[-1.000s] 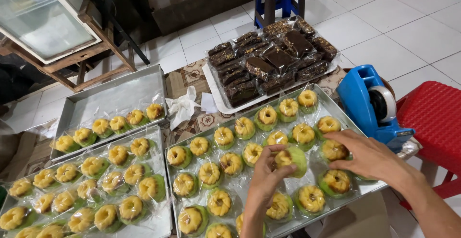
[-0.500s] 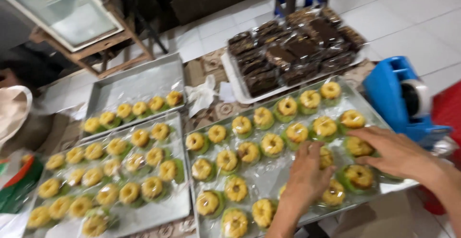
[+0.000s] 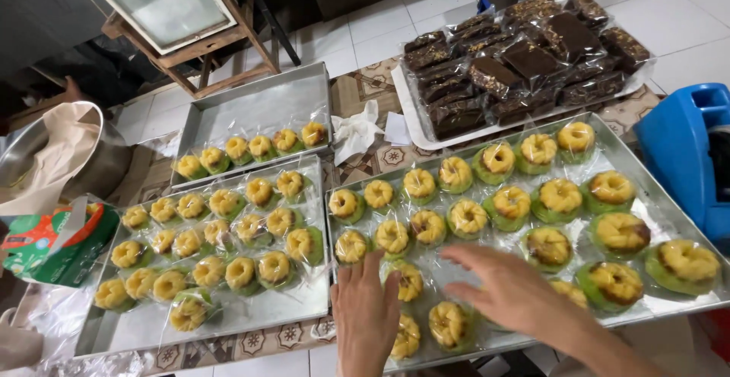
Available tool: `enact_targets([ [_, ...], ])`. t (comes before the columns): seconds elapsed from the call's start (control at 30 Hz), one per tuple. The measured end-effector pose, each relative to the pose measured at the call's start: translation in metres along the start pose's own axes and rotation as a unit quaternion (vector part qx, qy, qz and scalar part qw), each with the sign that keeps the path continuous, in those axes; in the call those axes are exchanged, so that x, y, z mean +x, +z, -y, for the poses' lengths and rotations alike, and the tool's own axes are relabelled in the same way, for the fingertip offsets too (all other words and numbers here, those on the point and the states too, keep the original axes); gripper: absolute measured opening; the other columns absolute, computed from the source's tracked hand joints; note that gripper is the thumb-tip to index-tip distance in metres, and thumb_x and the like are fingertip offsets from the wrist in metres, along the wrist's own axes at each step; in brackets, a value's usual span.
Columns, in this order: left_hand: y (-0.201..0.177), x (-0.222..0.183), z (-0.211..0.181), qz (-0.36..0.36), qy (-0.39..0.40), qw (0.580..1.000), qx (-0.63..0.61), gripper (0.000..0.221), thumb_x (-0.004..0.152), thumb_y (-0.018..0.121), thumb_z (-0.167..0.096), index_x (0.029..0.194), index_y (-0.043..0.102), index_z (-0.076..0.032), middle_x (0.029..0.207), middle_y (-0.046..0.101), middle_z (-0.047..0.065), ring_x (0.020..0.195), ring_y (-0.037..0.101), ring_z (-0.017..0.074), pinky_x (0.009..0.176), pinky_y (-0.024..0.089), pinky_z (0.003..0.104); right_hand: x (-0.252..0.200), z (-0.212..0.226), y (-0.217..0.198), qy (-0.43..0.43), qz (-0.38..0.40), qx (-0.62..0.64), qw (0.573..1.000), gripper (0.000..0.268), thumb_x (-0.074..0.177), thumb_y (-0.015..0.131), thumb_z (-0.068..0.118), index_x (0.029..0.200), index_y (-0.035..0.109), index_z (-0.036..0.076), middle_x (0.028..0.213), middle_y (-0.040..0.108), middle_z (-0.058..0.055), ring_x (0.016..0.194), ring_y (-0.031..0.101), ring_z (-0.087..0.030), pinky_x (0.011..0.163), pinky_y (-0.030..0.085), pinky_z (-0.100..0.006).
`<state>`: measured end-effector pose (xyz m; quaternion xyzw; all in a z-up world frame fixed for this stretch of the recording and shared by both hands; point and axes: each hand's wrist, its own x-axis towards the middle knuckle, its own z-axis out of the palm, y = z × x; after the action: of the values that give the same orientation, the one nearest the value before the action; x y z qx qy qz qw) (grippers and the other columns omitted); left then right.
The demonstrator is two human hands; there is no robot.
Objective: Wrapping individual green cakes in plastic bags and arranging them on a tray
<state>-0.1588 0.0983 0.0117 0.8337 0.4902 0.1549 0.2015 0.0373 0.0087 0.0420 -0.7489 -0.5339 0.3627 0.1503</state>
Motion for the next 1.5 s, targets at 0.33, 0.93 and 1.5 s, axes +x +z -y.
enact_targets([
  [0.33, 0.030, -0.001, 0.013, 0.100, -0.041, 0.992, 0.069, 0.044, 0.091, 0.050, -0.004, 0.134, 0.048, -0.014, 0.106, 0.073, 0.013, 0.107, 0.055, 0.0373, 0.087, 0.040, 0.050, 0.071, 0.016, 0.093, -0.071, 0.000, -0.148, 0.986, 0.088, 0.088, 0.082, 0.021, 0.155, 0.026, 0.019, 0.124, 0.048, -0.013, 0.097, 0.060, -0.028, 0.083, 0.058, -0.047],
  [0.93, 0.007, 0.001, -0.012, 0.159, -0.153, 0.959, -0.176, 0.055, 0.104, 0.047, -0.048, 0.149, 0.041, -0.017, 0.116, 0.075, 0.016, 0.091, 0.079, 0.0264, 0.095, 0.056, 0.054, 0.052, 0.000, 0.066, -0.004, -0.058, 0.196, 0.979, 0.047, 0.080, 0.086, 0.010, 0.122, 0.067, 0.019, 0.122, 0.072, -0.004, 0.095, 0.074, -0.019, 0.081, 0.063, -0.033],
  [1.5, 0.015, -0.002, -0.028, 0.017, -0.168, 0.572, -0.803, 0.050, 0.082, 0.069, -0.010, 0.130, 0.064, 0.001, 0.113, 0.070, 0.029, 0.093, 0.067, 0.0376, 0.073, 0.062, 0.050, -0.022, 0.018, -0.018, -0.447, -0.272, 0.022, 0.852, 0.062, 0.084, 0.069, -0.007, 0.142, 0.052, 0.006, 0.153, 0.050, -0.019, 0.144, 0.050, -0.037, 0.115, 0.049, -0.047],
])
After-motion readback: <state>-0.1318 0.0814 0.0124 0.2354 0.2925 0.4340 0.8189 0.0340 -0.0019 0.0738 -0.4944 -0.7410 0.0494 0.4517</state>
